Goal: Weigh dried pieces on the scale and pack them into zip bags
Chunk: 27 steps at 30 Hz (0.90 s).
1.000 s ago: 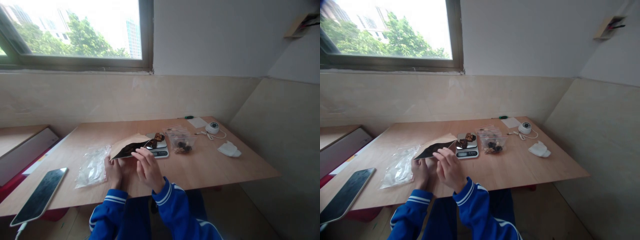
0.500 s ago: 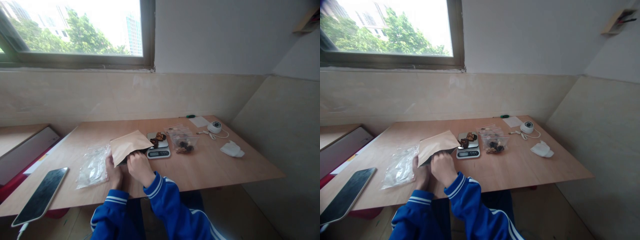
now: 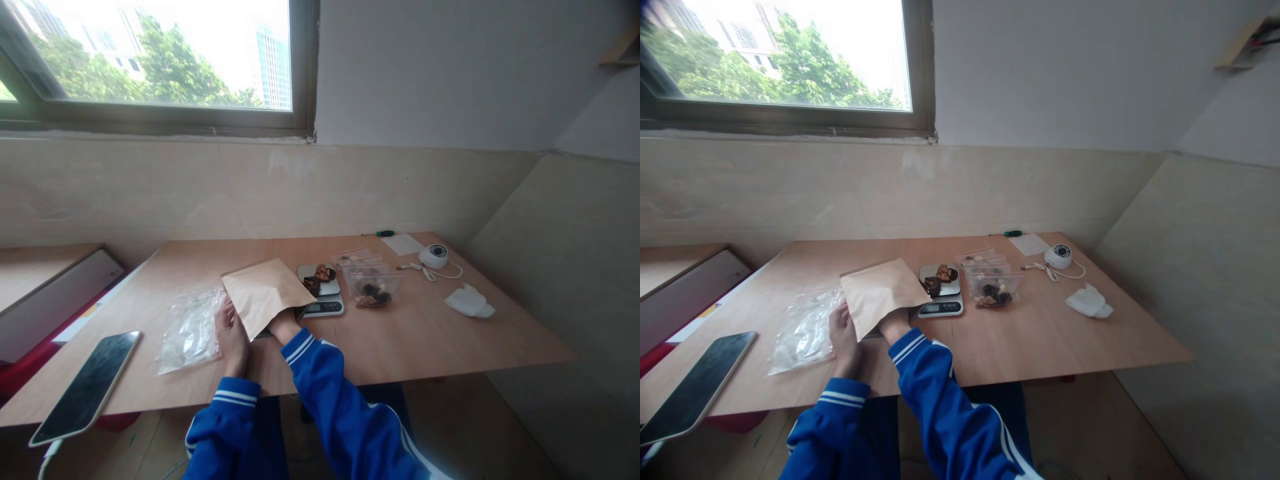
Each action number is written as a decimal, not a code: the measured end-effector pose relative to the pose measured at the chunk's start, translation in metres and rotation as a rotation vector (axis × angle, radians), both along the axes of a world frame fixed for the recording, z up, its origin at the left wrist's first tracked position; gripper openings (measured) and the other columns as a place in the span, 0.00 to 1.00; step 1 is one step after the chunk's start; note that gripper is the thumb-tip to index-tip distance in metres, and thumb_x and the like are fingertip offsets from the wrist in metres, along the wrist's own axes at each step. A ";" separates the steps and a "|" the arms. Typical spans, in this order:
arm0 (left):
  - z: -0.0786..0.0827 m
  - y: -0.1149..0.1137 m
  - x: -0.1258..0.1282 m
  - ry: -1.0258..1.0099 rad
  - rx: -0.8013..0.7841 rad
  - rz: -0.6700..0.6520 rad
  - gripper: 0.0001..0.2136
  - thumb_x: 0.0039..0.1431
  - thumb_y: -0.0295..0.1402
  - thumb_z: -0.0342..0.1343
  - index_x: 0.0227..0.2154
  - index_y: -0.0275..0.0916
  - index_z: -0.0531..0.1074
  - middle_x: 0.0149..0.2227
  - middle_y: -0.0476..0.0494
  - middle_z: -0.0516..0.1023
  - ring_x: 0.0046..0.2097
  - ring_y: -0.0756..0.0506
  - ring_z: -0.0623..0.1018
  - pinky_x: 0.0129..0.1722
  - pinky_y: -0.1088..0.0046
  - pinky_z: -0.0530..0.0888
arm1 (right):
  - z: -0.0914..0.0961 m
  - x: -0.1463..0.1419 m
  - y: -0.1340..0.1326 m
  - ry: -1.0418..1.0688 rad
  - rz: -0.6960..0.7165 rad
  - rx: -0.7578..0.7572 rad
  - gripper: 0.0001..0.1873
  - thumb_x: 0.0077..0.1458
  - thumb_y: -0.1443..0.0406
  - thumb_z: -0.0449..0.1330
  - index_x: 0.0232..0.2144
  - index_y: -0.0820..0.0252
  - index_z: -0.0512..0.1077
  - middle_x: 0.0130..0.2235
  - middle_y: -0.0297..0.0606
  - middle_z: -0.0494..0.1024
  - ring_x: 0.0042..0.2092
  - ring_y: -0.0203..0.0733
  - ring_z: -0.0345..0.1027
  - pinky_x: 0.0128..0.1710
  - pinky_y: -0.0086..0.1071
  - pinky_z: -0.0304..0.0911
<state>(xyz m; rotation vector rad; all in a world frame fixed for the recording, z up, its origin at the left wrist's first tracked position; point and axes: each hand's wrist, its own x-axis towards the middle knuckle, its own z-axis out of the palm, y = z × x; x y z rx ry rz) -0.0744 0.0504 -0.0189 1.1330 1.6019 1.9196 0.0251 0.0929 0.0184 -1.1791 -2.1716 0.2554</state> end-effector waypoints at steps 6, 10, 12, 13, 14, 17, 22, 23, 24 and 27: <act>-0.004 0.002 -0.001 -0.019 0.027 -0.005 0.13 0.52 0.40 0.54 0.38 0.38 0.71 0.49 0.40 0.71 0.48 0.44 0.74 0.48 0.65 0.71 | 0.016 0.019 -0.024 0.037 -0.083 -0.104 0.18 0.58 0.63 0.57 0.51 0.58 0.69 0.48 0.48 0.76 0.55 0.50 0.65 0.55 0.41 0.60; -0.003 0.001 -0.001 -0.041 -0.009 0.010 0.14 0.51 0.40 0.55 0.39 0.39 0.71 0.46 0.42 0.73 0.46 0.44 0.74 0.45 0.66 0.71 | 0.033 0.033 -0.053 0.010 -0.108 -0.240 0.12 0.57 0.68 0.56 0.44 0.63 0.74 0.40 0.53 0.79 0.43 0.54 0.73 0.43 0.40 0.68; -0.001 -0.001 0.000 -0.040 -0.020 0.027 0.14 0.51 0.40 0.55 0.39 0.39 0.70 0.44 0.43 0.74 0.45 0.45 0.74 0.45 0.67 0.71 | 0.037 0.040 -0.067 -0.009 -0.121 -0.282 0.10 0.58 0.70 0.54 0.38 0.65 0.75 0.36 0.52 0.79 0.38 0.52 0.74 0.37 0.38 0.68; 0.001 -0.001 0.000 -0.038 -0.024 0.033 0.14 0.51 0.39 0.54 0.39 0.39 0.70 0.43 0.43 0.74 0.44 0.45 0.74 0.44 0.68 0.71 | 0.038 0.043 -0.072 0.013 -0.120 -0.267 0.09 0.58 0.70 0.54 0.37 0.65 0.74 0.36 0.51 0.78 0.38 0.50 0.74 0.37 0.37 0.68; 0.002 -0.002 0.000 -0.039 -0.027 0.036 0.14 0.52 0.39 0.54 0.39 0.39 0.70 0.42 0.44 0.74 0.43 0.46 0.74 0.44 0.68 0.71 | 0.039 0.046 -0.077 0.058 -0.114 -0.230 0.07 0.58 0.70 0.55 0.36 0.64 0.73 0.36 0.48 0.78 0.38 0.49 0.73 0.37 0.36 0.68; 0.004 -0.003 0.002 -0.044 -0.026 0.036 0.13 0.52 0.39 0.54 0.38 0.39 0.71 0.42 0.44 0.74 0.42 0.46 0.74 0.43 0.68 0.71 | 0.044 0.059 -0.087 0.249 -0.088 -0.117 0.03 0.57 0.69 0.57 0.35 0.61 0.70 0.36 0.41 0.76 0.40 0.44 0.71 0.39 0.35 0.68; 0.001 -0.002 0.001 -0.048 -0.010 0.017 0.15 0.53 0.40 0.54 0.42 0.40 0.70 0.45 0.43 0.74 0.42 0.46 0.75 0.41 0.70 0.71 | 0.065 0.090 -0.099 0.474 -0.042 -0.072 0.03 0.57 0.66 0.58 0.31 0.58 0.69 0.34 0.36 0.74 0.38 0.40 0.71 0.40 0.33 0.67; 0.000 -0.001 0.001 -0.043 -0.016 0.021 0.15 0.53 0.40 0.54 0.42 0.40 0.70 0.45 0.43 0.74 0.42 0.47 0.75 0.40 0.71 0.70 | 0.068 0.098 -0.100 0.512 -0.040 -0.064 0.03 0.57 0.65 0.58 0.32 0.58 0.70 0.35 0.36 0.75 0.38 0.40 0.71 0.41 0.32 0.67; -0.001 -0.001 0.000 -0.036 -0.024 0.026 0.15 0.53 0.40 0.54 0.43 0.40 0.70 0.46 0.43 0.74 0.42 0.47 0.75 0.39 0.71 0.70 | 0.068 0.106 -0.101 0.550 -0.047 -0.055 0.04 0.56 0.63 0.59 0.32 0.58 0.70 0.35 0.36 0.75 0.39 0.40 0.71 0.41 0.32 0.67; -0.002 0.000 -0.001 -0.022 -0.042 0.023 0.16 0.52 0.39 0.55 0.44 0.41 0.70 0.46 0.43 0.74 0.42 0.46 0.75 0.39 0.72 0.70 | 0.055 0.136 -0.094 0.683 -0.149 -0.040 0.07 0.55 0.60 0.60 0.33 0.58 0.71 0.37 0.38 0.77 0.40 0.41 0.72 0.42 0.33 0.68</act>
